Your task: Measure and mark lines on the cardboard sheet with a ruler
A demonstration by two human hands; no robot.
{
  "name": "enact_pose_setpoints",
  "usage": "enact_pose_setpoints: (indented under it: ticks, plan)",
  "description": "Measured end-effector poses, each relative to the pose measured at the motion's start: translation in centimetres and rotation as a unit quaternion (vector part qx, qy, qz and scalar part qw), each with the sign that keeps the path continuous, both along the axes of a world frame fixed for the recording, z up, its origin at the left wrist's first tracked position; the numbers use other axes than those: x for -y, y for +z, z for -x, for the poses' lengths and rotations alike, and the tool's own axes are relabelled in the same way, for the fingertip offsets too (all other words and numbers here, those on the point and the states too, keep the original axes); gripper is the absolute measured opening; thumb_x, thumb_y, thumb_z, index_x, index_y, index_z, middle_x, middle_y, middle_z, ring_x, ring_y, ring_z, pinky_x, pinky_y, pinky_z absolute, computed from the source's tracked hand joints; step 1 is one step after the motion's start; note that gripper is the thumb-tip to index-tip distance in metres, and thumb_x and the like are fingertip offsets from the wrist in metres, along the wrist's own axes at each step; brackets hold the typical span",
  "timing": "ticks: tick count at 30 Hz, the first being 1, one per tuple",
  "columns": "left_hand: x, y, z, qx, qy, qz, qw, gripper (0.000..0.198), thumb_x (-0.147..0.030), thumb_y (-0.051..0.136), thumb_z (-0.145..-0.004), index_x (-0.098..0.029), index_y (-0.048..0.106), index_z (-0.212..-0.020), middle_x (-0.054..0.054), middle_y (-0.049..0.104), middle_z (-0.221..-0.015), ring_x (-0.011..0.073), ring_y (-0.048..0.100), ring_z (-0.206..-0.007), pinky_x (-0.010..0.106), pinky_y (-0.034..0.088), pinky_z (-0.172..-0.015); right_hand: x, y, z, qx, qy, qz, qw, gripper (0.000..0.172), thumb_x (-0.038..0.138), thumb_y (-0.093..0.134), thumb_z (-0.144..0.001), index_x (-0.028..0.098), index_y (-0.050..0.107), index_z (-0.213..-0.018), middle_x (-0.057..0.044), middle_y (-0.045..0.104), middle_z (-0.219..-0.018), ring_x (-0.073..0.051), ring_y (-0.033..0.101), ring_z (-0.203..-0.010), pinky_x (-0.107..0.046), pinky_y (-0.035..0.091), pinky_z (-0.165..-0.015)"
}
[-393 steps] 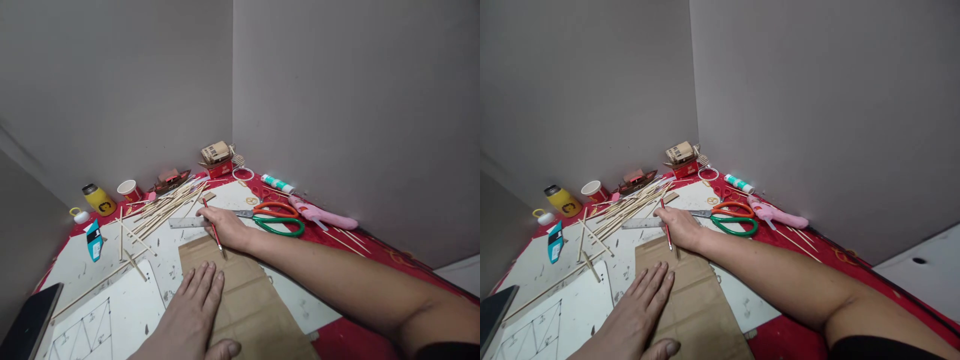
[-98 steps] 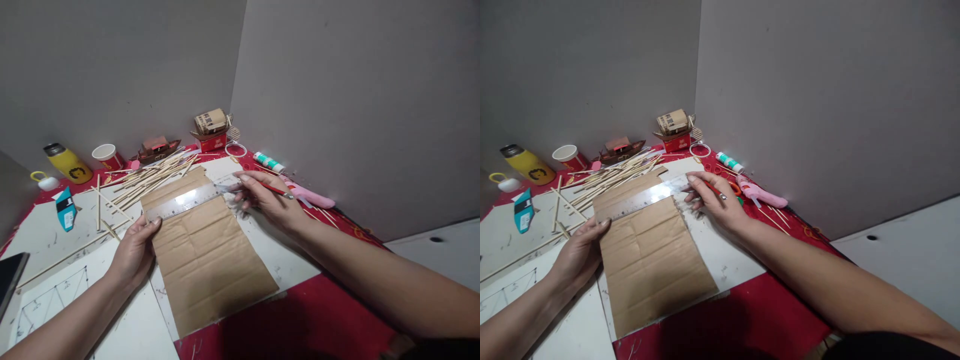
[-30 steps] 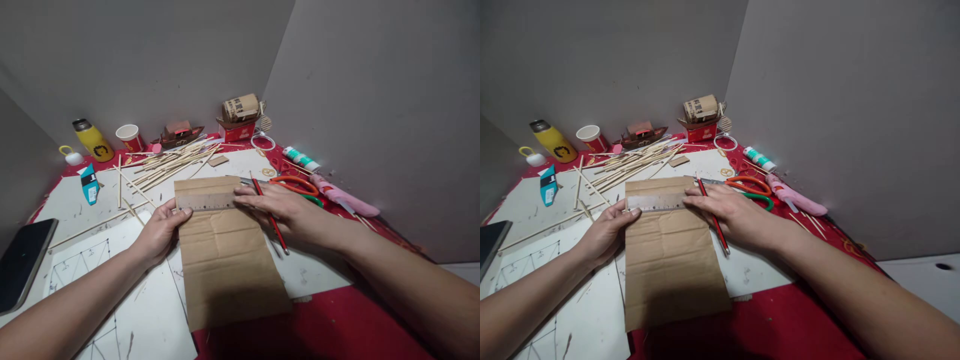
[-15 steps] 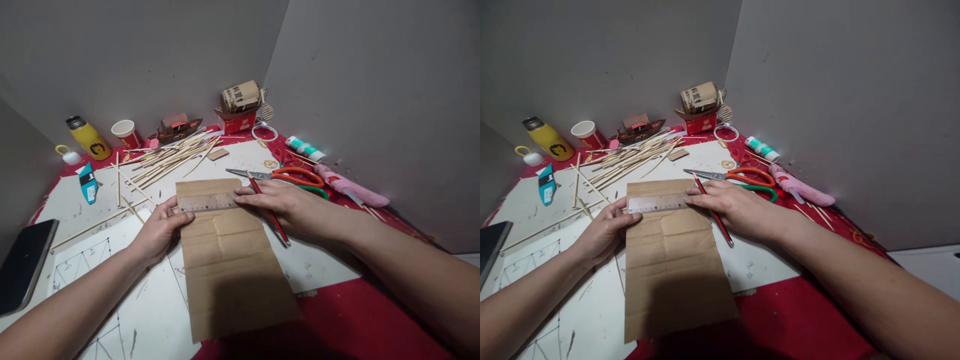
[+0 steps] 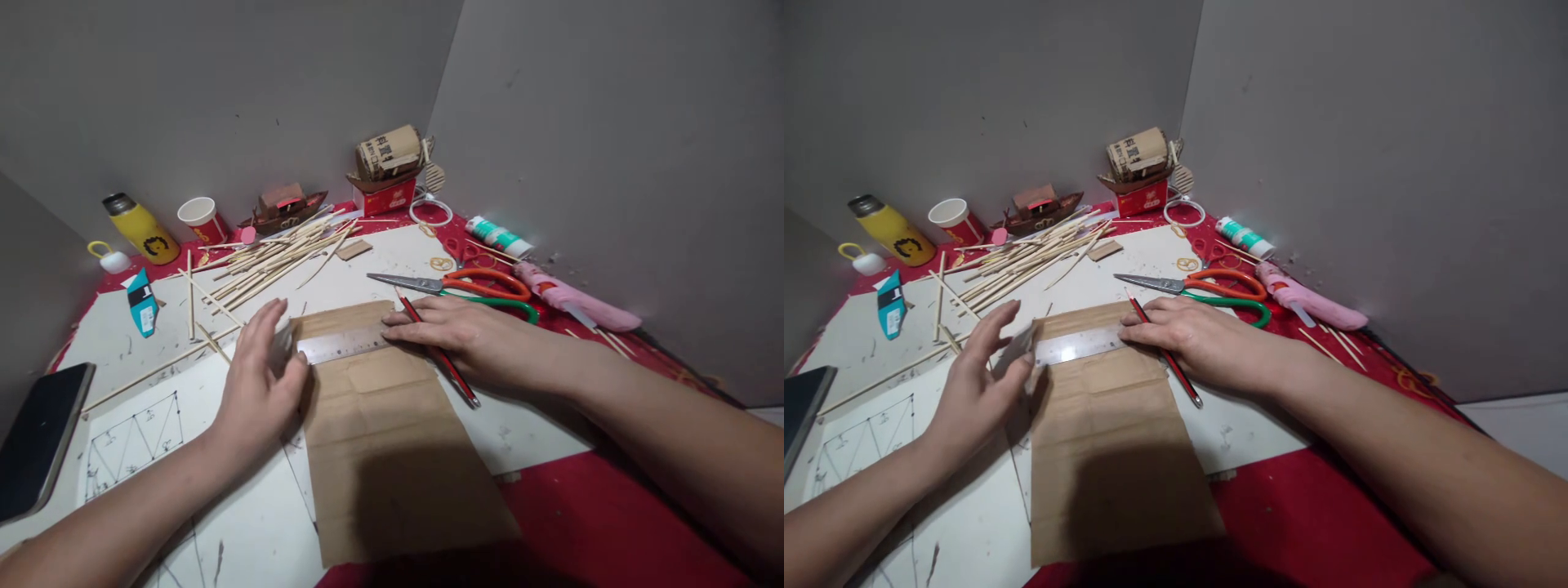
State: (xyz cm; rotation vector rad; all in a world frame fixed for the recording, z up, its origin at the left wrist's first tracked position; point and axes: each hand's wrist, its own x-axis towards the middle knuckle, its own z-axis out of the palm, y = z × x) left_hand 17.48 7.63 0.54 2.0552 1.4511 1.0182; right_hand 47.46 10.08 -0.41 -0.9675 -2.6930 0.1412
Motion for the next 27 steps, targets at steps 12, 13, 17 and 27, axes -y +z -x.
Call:
enact_pose_setpoints:
  ticks: [12, 13, 17, 27]
  plan:
    - [1.8, -1.1, -1.0, -0.378, -0.251, -0.015, 0.891, 0.077, -0.053, 0.047, -0.096, -0.004, 0.035, -0.154, 0.022, 0.028, -0.161, 0.0399, 0.026, -0.149, 0.058, 0.033, -0.118, 0.4, 1.2, -0.1, -0.026, 0.006, 0.015, 1.0, 0.038, 0.016, 0.048, -0.097, 0.018, 0.063, -0.132, -0.015, 0.069, -0.123, -0.027, 0.065, -0.108, -0.043, 0.056, -0.089]
    - [1.7, -1.0, -0.9, -0.378, -0.252, -0.017, 0.89, 0.077, -0.053, 0.046, -0.096, -0.004, 0.035, -0.154, 0.022, 0.028, -0.161, 0.0398, 0.026, -0.149, 0.058, 0.033, -0.118, 0.4, 1.3, -0.1, -0.039, 0.0, 0.015, 0.999, 0.038, 0.018, 0.048, -0.097, 0.018, 0.063, -0.132, -0.014, 0.069, -0.122, -0.027, 0.065, -0.107, -0.043, 0.056, -0.089]
    - [1.8, -1.1, -0.8, -0.375, -0.248, -0.034, 0.893, 0.074, -0.051, 0.048, -0.096, -0.005, 0.037, -0.153, 0.021, 0.032, -0.16, 0.0396, 0.03, -0.148, 0.057, 0.036, -0.117, 0.3, 1.0, 0.1, -0.088, -0.046, 0.001, 0.995, 0.045, 0.013, 0.047, -0.094, 0.02, 0.057, -0.137, -0.013, 0.069, -0.123, -0.024, 0.066, -0.107, -0.041, 0.056, -0.09]
    - [2.2, -0.9, -1.3, -0.388, -0.255, -0.055, 0.884, 0.068, -0.044, 0.047, -0.097, -0.003, 0.041, -0.151, 0.021, 0.036, -0.157, 0.039, 0.037, -0.144, 0.054, 0.041, -0.114, -1.0, -1.7, 2.6, -0.074, -0.076, 0.04, 0.994, 0.05, 0.03, 0.045, -0.101, 0.008, 0.044, -0.146, -0.023, 0.056, -0.141, -0.032, 0.055, -0.13, -0.054, 0.047, -0.106]
